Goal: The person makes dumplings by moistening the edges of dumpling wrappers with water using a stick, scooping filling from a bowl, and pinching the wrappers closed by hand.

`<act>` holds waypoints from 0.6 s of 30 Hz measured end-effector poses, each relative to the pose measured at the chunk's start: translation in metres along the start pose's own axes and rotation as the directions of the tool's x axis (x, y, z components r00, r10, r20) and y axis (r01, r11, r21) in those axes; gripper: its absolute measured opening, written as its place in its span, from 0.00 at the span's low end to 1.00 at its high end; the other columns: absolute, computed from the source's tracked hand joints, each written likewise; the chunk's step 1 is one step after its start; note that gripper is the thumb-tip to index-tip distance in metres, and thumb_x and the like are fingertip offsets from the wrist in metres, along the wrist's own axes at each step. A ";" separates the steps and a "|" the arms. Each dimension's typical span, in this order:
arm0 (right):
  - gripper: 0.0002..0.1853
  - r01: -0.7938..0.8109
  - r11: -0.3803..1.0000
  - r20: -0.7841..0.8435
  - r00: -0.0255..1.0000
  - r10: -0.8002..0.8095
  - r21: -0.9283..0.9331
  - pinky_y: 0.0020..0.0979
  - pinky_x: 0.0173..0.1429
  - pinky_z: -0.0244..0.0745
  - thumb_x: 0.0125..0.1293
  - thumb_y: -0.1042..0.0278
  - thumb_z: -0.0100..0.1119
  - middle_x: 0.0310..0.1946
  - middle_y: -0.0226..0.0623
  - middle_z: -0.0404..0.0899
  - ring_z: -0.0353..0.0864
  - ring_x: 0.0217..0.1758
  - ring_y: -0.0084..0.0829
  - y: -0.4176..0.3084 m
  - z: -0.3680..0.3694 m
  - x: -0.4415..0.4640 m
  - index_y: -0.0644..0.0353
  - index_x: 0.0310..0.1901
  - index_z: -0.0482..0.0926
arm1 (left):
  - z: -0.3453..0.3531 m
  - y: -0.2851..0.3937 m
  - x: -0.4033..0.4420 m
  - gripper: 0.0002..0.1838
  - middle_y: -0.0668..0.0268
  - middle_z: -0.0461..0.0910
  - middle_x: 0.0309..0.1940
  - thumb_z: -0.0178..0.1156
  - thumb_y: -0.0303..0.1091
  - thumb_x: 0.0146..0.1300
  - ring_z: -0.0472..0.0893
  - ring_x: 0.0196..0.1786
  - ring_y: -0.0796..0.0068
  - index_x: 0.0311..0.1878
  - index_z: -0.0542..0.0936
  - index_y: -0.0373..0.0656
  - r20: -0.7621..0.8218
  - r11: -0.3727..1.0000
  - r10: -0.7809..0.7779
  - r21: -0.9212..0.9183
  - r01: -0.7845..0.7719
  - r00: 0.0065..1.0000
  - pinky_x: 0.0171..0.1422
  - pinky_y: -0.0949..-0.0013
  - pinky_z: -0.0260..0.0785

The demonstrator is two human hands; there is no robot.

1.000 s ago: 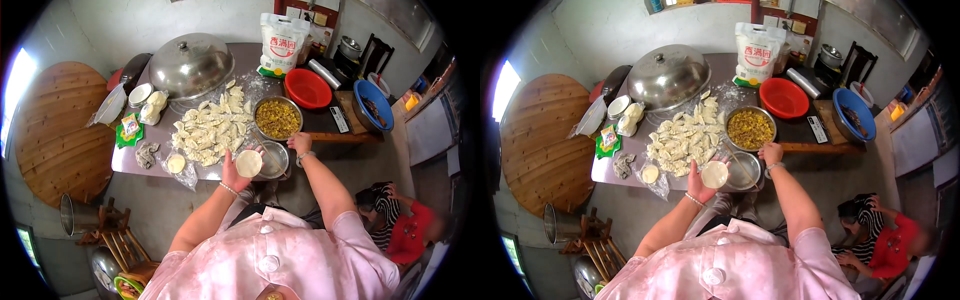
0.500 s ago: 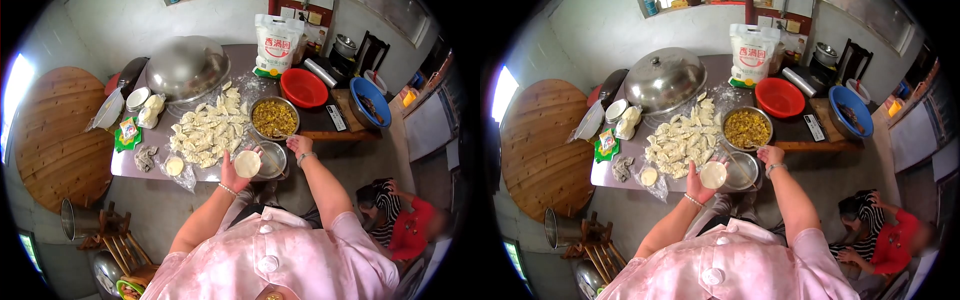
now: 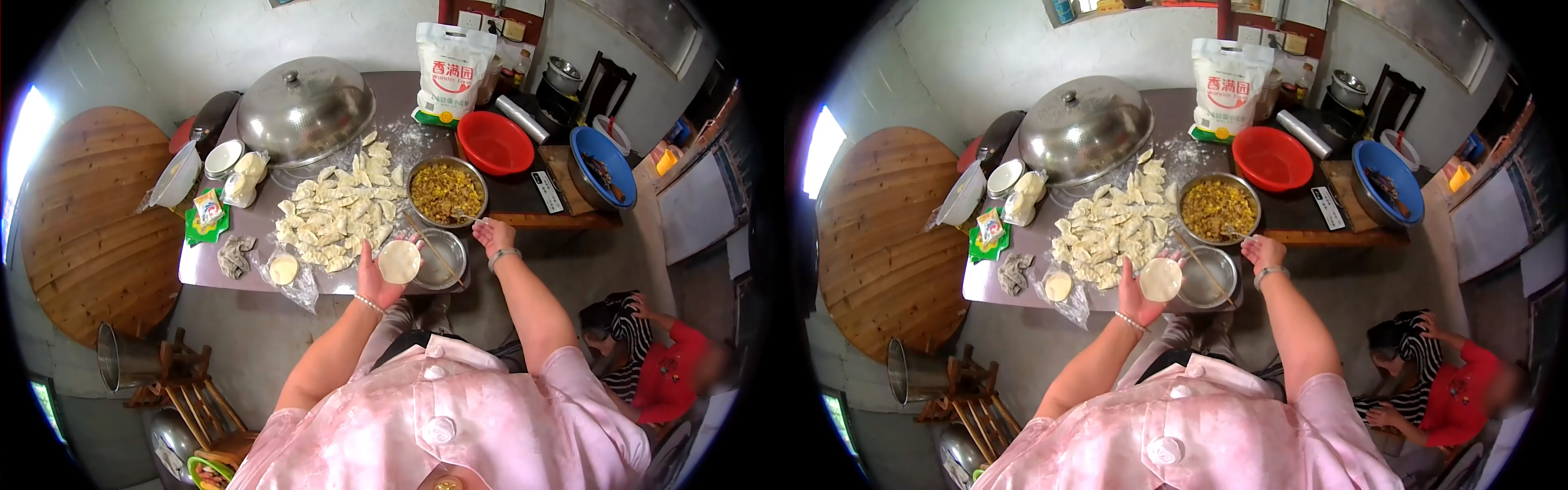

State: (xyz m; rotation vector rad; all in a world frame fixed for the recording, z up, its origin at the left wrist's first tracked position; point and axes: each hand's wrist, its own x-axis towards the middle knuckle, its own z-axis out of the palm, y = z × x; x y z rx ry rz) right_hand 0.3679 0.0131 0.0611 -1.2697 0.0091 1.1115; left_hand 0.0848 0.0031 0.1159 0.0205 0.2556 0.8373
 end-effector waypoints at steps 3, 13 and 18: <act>0.09 0.043 0.999 0.069 0.997 -0.040 -0.033 0.34 0.34 0.78 0.60 0.70 0.53 0.30 0.44 0.79 0.80 0.30 0.37 -0.011 0.002 -0.008 0.68 0.38 0.73 | 0.000 0.002 0.006 0.43 0.52 0.61 0.65 0.34 0.69 0.62 0.62 0.67 0.52 0.66 0.59 0.38 -0.018 1.000 0.016 -0.011 -0.017 1.000 0.67 0.49 0.57; 0.09 0.102 0.973 0.365 0.931 -0.020 -0.205 0.29 0.31 0.77 0.61 0.71 0.53 0.27 0.44 0.79 0.81 0.28 0.33 -0.043 0.037 -0.109 0.70 0.37 0.74 | -0.021 0.004 0.030 0.39 0.54 0.65 0.63 0.34 0.67 0.64 0.67 0.63 0.54 0.63 0.61 0.39 -0.062 0.997 0.079 0.003 -0.079 0.995 0.64 0.50 0.60; 0.08 0.156 0.948 0.393 0.919 -0.036 -0.277 0.26 0.27 0.76 0.60 0.72 0.56 0.25 0.44 0.79 0.80 0.23 0.31 -0.025 0.040 -0.133 0.70 0.36 0.75 | -0.014 -0.005 0.033 0.37 0.54 0.66 0.62 0.33 0.64 0.66 0.67 0.62 0.53 0.62 0.62 0.39 -0.055 0.996 0.084 -0.003 -0.084 0.995 0.66 0.52 0.58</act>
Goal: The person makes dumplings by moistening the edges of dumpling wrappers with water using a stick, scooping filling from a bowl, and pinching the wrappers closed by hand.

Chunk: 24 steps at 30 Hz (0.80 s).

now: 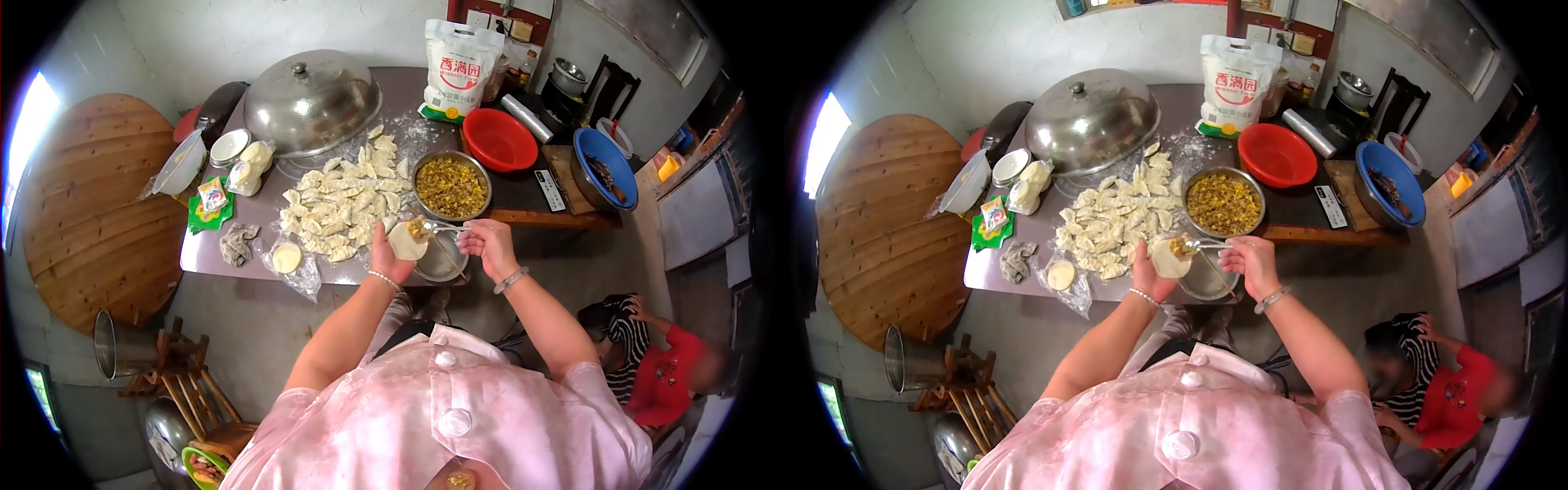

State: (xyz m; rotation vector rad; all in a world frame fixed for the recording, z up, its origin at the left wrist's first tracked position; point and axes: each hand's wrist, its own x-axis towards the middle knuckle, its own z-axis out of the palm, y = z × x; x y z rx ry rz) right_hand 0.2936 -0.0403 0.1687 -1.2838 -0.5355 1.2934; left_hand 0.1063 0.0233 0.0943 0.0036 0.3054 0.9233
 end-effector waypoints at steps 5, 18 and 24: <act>0.09 0.202 0.964 0.093 0.978 -0.188 -0.174 0.23 0.27 0.75 0.64 0.71 0.53 0.25 0.42 0.80 0.79 0.23 0.26 0.017 0.004 -0.008 0.70 0.37 0.77 | 0.010 -0.006 -0.002 0.36 0.53 0.65 0.62 0.32 0.61 0.68 0.65 0.64 0.54 0.62 0.62 0.36 -0.012 1.000 0.014 -0.022 -0.014 1.000 0.69 0.54 0.55; 0.10 0.244 0.957 0.104 0.968 -0.230 -0.158 0.24 0.29 0.76 0.65 0.70 0.53 0.27 0.43 0.80 0.80 0.26 0.28 0.013 0.004 -0.014 0.70 0.39 0.77 | 0.014 -0.009 -0.007 0.34 0.51 0.67 0.61 0.30 0.58 0.69 0.66 0.64 0.51 0.61 0.64 0.37 -0.009 1.000 -0.014 0.009 0.014 1.000 0.68 0.51 0.55; 0.10 0.221 0.973 0.079 0.973 -0.216 -0.071 0.25 0.30 0.77 0.65 0.70 0.53 0.27 0.45 0.80 0.81 0.26 0.30 0.014 0.001 -0.011 0.70 0.39 0.77 | 0.010 -0.008 -0.007 0.34 0.51 0.66 0.61 0.31 0.57 0.69 0.66 0.63 0.52 0.64 0.62 0.36 0.002 1.000 -0.024 0.013 0.024 1.000 0.68 0.52 0.57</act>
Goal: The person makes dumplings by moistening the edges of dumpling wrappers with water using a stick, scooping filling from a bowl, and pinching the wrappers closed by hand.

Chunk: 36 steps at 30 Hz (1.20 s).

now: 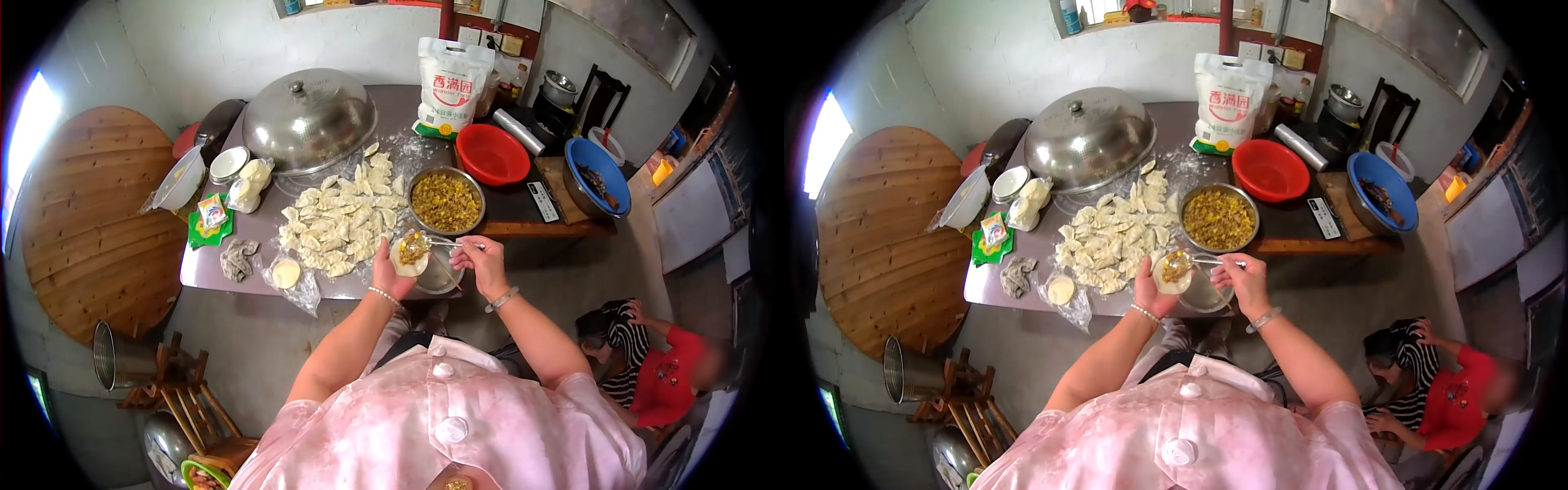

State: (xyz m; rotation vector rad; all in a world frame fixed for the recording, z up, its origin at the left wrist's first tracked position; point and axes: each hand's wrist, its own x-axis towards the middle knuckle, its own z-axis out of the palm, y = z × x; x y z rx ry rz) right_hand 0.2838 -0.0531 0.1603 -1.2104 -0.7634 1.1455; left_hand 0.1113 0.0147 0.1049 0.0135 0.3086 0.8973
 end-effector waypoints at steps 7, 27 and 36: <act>0.09 -0.053 0.991 -0.041 0.997 0.058 0.126 0.26 0.29 0.78 0.65 0.72 0.52 0.27 0.45 0.79 0.81 0.26 0.31 0.000 -0.001 0.001 0.71 0.39 0.75 | 0.001 -0.003 -0.003 0.35 0.50 0.65 0.61 0.34 0.57 0.69 0.66 0.63 0.49 0.63 0.61 0.33 -0.080 0.999 0.020 0.030 -0.018 0.997 0.69 0.50 0.56; 0.17 -0.279 0.958 -0.359 0.889 0.284 0.068 0.32 0.29 0.79 0.66 0.68 0.48 0.34 0.45 0.77 0.81 0.29 0.35 0.048 -0.055 0.081 0.69 0.52 0.68 | -0.005 0.009 -0.007 0.34 0.49 0.62 0.64 0.34 0.57 0.69 0.67 0.63 0.51 0.65 0.58 0.36 0.040 0.998 -0.031 -0.050 0.033 0.999 0.63 0.53 0.62; 0.19 -0.276 0.863 -0.194 0.958 0.211 -0.423 0.28 0.22 0.75 0.70 0.67 0.41 0.36 0.43 0.78 0.80 0.24 0.32 0.062 -0.042 0.099 0.66 0.59 0.66 | 0.013 0.006 -0.014 0.36 0.50 0.61 0.65 0.35 0.59 0.68 0.66 0.64 0.52 0.65 0.57 0.35 0.025 0.999 -0.032 -0.014 0.033 0.999 0.65 0.55 0.61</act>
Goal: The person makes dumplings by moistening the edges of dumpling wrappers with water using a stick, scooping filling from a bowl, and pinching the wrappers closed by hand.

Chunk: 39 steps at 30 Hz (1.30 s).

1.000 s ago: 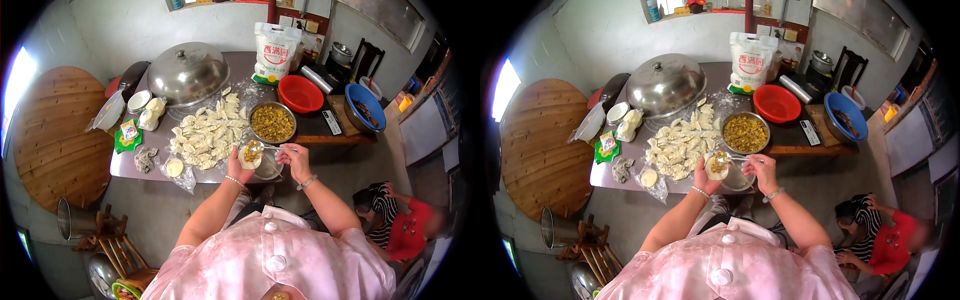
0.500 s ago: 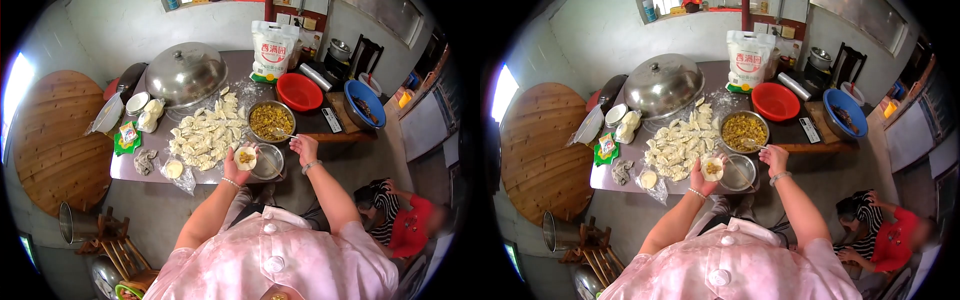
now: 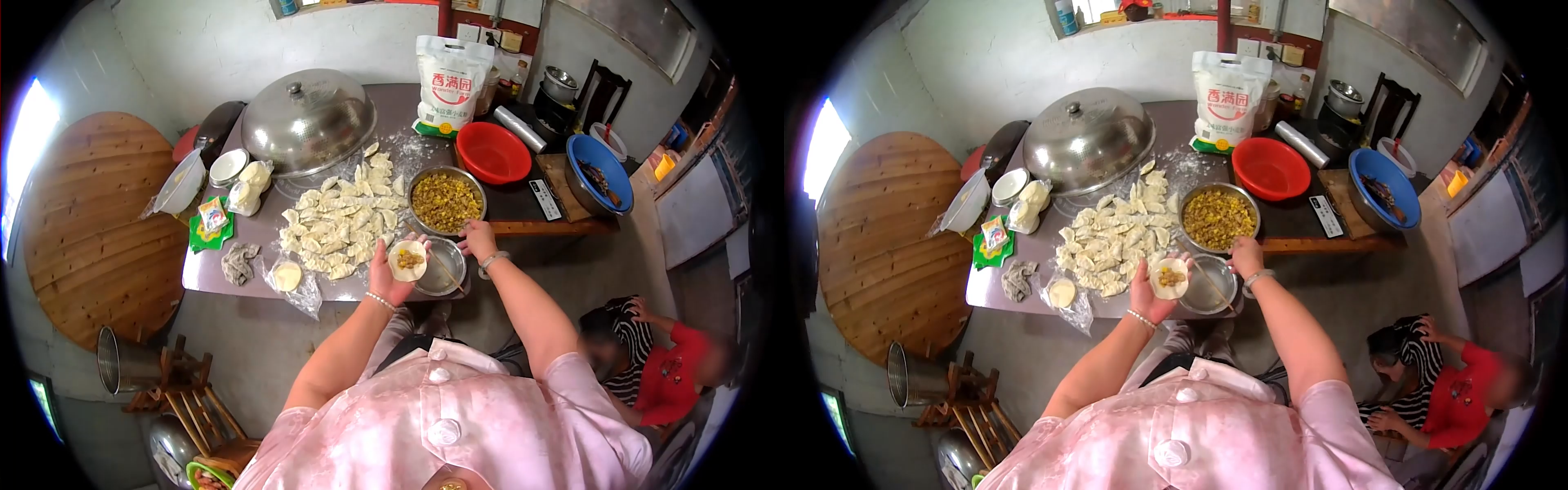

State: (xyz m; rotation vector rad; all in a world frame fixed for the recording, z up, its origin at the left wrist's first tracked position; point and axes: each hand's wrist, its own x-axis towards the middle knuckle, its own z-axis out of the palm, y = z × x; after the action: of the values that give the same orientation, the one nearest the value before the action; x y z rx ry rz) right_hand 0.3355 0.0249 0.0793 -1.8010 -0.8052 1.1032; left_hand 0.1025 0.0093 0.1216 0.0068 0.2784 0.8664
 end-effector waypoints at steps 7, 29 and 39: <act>0.25 -0.039 0.926 0.036 0.998 0.057 -0.375 0.28 0.14 0.68 0.64 0.69 0.51 0.29 0.41 0.79 0.75 0.13 0.29 -0.013 -0.007 -0.027 0.57 0.64 0.63 | -0.004 -0.003 0.005 0.36 0.49 0.60 0.65 0.35 0.59 0.68 0.64 0.65 0.51 0.65 0.58 0.35 0.055 0.997 -0.026 -0.070 0.030 0.998 0.64 0.53 0.61; 0.11 0.888 -0.127 0.446 0.095 -0.890 -0.442 0.42 0.56 0.67 0.46 0.76 0.57 0.48 0.41 0.73 0.72 0.53 0.41 -0.063 -0.002 -0.138 0.58 0.35 0.79 | 0.021 -0.022 -0.005 0.36 0.53 0.71 0.56 0.32 0.60 0.68 0.70 0.58 0.57 0.60 0.66 0.34 0.033 0.994 -0.103 0.022 0.103 0.994 0.65 0.58 0.60; 0.07 0.914 -0.041 0.404 0.138 -0.904 -0.404 0.42 0.55 0.68 0.47 0.76 0.61 0.46 0.41 0.74 0.73 0.52 0.42 -0.063 0.002 -0.140 0.59 0.30 0.78 | 0.009 -0.025 -0.001 0.31 0.55 0.72 0.56 0.35 0.55 0.69 0.70 0.59 0.59 0.60 0.67 0.37 0.115 0.989 -0.139 0.056 0.134 0.984 0.65 0.59 0.60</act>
State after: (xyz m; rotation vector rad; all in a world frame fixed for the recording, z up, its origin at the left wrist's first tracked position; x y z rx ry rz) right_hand 0.2714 -0.0652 0.1856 -1.0576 -2.1365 -0.1667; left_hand 0.1226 -0.0069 0.1278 0.0832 0.1860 0.7196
